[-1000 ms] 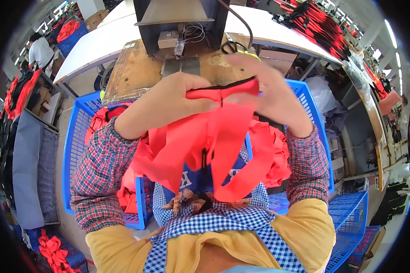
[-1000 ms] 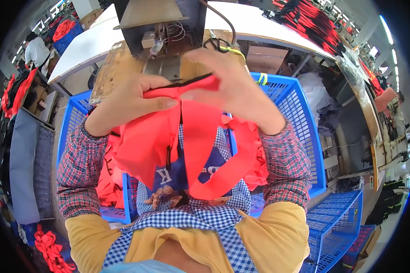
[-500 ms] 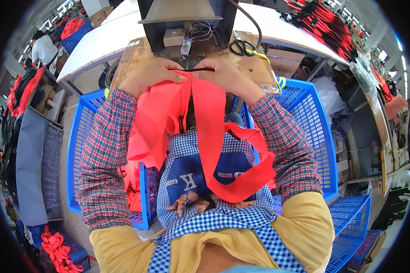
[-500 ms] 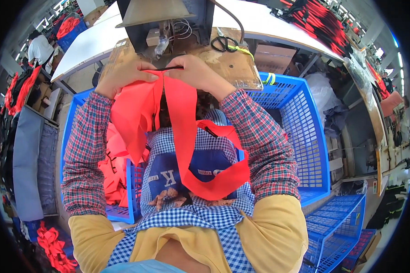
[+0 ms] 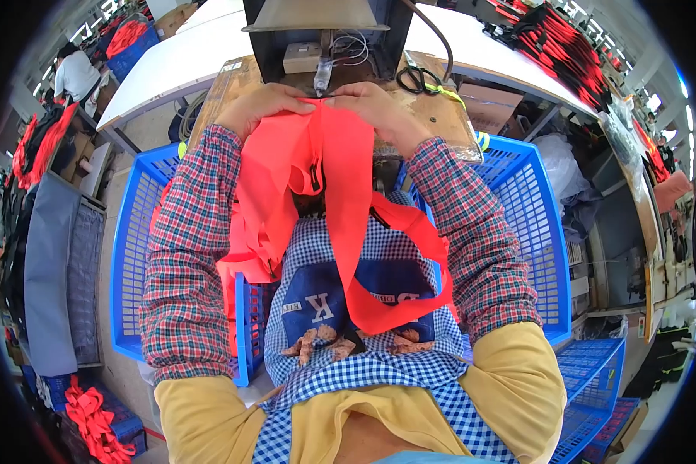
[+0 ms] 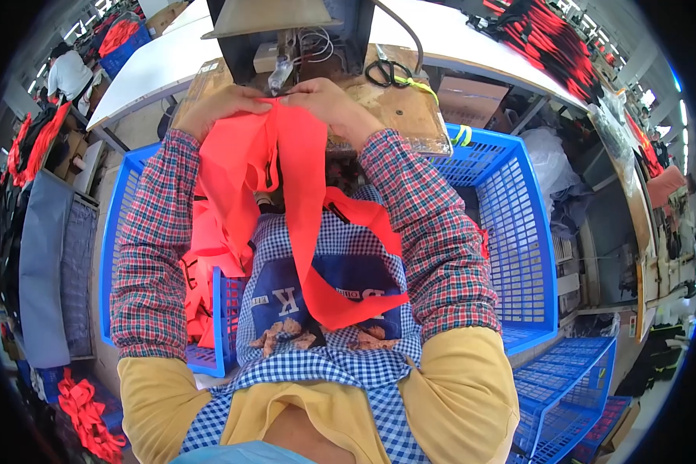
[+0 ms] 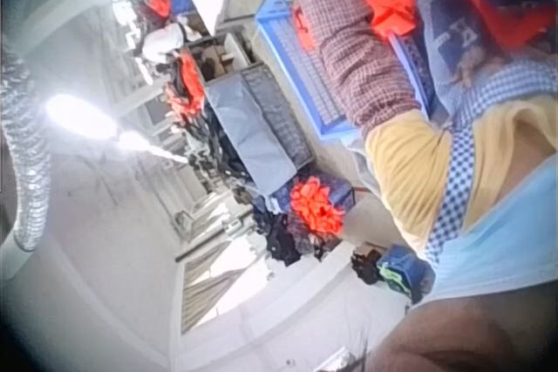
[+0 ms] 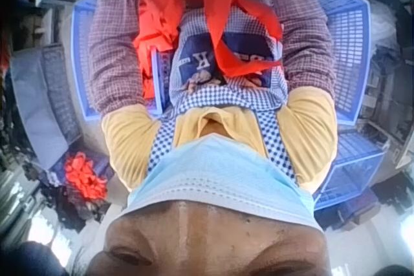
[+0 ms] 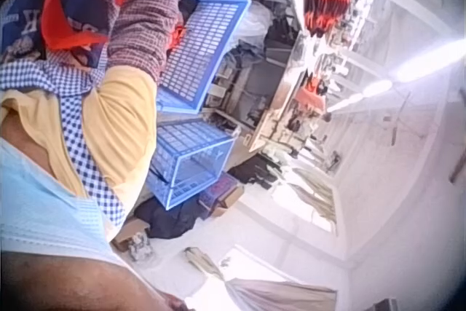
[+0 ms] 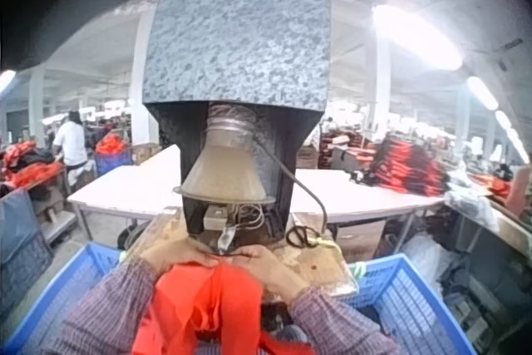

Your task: Assembling and sewing red life jacket components using a specialized industrial machine.

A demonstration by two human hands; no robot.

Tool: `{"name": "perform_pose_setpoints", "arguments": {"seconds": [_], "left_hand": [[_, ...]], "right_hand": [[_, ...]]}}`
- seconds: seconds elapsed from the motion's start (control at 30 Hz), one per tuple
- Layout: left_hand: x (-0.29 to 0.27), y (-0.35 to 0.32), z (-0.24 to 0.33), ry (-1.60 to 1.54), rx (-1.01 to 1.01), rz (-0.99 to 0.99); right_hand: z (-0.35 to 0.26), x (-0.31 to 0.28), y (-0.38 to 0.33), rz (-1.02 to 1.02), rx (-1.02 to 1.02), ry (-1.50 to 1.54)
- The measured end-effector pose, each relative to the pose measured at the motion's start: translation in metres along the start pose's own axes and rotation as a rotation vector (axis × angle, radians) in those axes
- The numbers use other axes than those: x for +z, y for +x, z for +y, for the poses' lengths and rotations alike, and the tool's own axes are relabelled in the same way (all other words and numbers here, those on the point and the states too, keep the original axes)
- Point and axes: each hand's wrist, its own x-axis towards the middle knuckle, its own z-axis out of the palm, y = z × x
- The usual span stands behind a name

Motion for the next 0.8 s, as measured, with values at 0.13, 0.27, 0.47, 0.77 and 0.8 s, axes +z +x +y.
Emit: {"name": "perform_pose_setpoints", "arguments": {"seconds": [0.13,0.27,0.47,0.77,0.8], "left_hand": [[0.001,0.001,0.000,-0.111,-0.016,-0.008],[0.003,0.001,0.004,-0.097,0.013,0.013],[-0.008,0.014,-0.012,-0.122,0.048,0.019],[-0.014,0.039,-0.010,0.004,0.144,0.008],[-0.037,0.039,-0.031,0.365,0.599,0.072]], "right_hand": [[0.007,-0.002,0.005,0.010,0.002,0.113],[0.007,-0.003,0.008,0.015,-0.017,0.150],[0.005,0.005,0.015,0.031,-0.025,0.170],[0.008,-0.010,0.022,0.079,-0.058,0.092],[0.003,0.003,0.025,0.081,-0.072,0.033]]}}
